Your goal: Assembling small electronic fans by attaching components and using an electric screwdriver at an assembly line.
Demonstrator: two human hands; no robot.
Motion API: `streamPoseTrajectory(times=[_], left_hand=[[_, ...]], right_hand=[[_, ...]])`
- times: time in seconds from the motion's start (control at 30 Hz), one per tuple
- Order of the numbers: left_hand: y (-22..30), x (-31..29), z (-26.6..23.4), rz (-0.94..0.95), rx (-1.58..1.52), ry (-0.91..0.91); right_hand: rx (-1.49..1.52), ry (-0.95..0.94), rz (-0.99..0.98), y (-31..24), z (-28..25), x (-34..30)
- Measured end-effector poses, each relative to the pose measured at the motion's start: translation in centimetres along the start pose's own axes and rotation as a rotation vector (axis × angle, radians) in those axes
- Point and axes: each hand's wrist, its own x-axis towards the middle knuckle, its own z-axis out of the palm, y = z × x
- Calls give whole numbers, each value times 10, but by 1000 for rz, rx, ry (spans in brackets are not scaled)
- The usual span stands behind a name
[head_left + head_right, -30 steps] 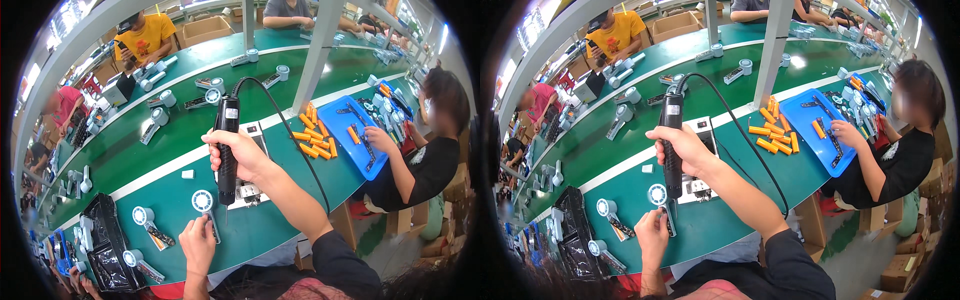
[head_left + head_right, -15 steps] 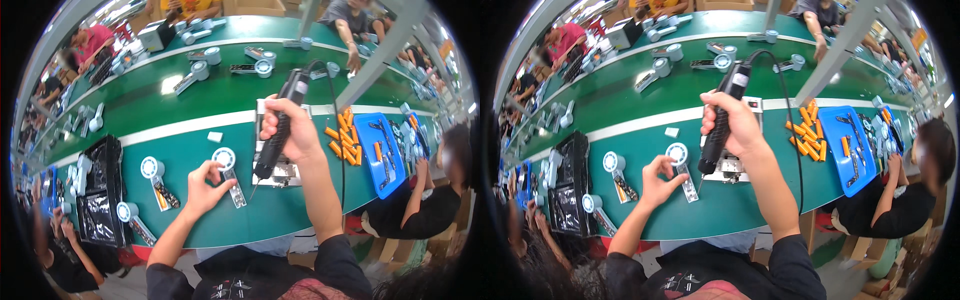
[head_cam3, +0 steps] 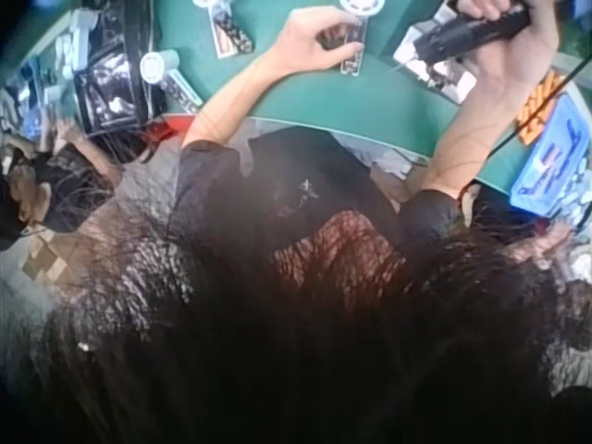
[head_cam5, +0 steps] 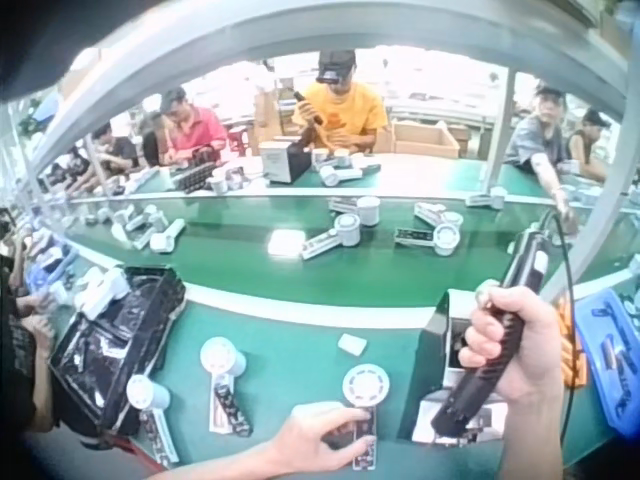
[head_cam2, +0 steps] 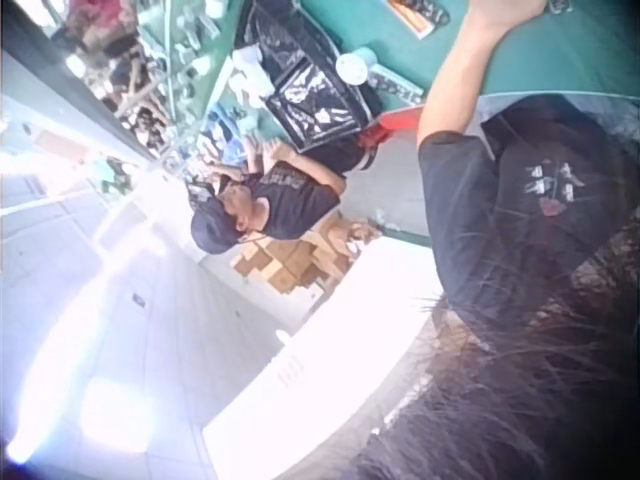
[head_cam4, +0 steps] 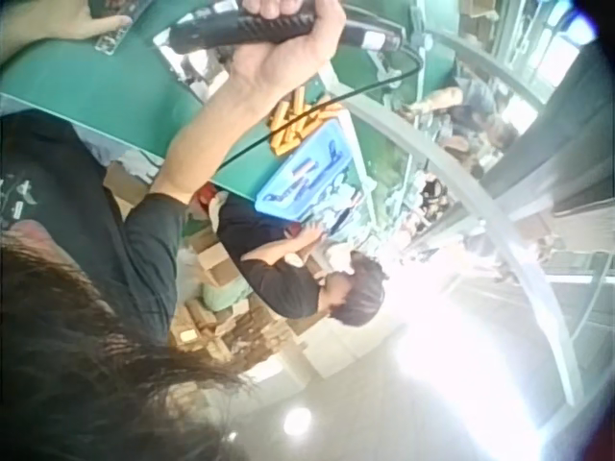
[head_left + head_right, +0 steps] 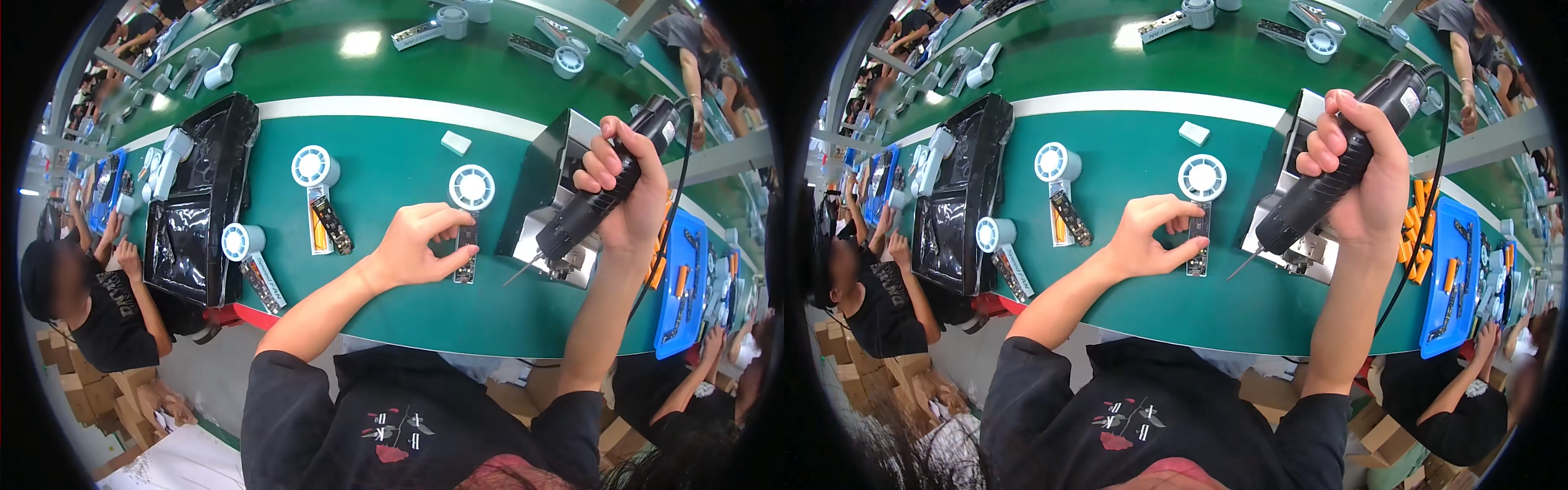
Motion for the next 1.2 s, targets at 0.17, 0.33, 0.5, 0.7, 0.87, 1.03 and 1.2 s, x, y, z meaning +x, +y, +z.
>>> streamPoseTrajectory(times=[0.17,0.33,0.5,0.7,0.87,1.03,1.2], left_hand=[[1,-3,-3,-70,15,-64],[-1,-3,0,-14,29,-71],[-1,-4,3,-57,13,-9],[2,1,6,-37,24,-24],[-1,-1,4,-31,-9,-54],[3,-1,5,-149,-31,-79],[1,-4,1,-164,211,-23]], right_hand=[[36,6,18,1,1,-2],[31,-28,18,-1,-1,-4],[49,-11,22,1,-1,-3],[87,-201,-136,-45,-2,-36],[-236,-386,-344,-69,0,-77],[-382,-249,-380,-60,10,-75],[-460,-263,-320,-46,10,-61]])
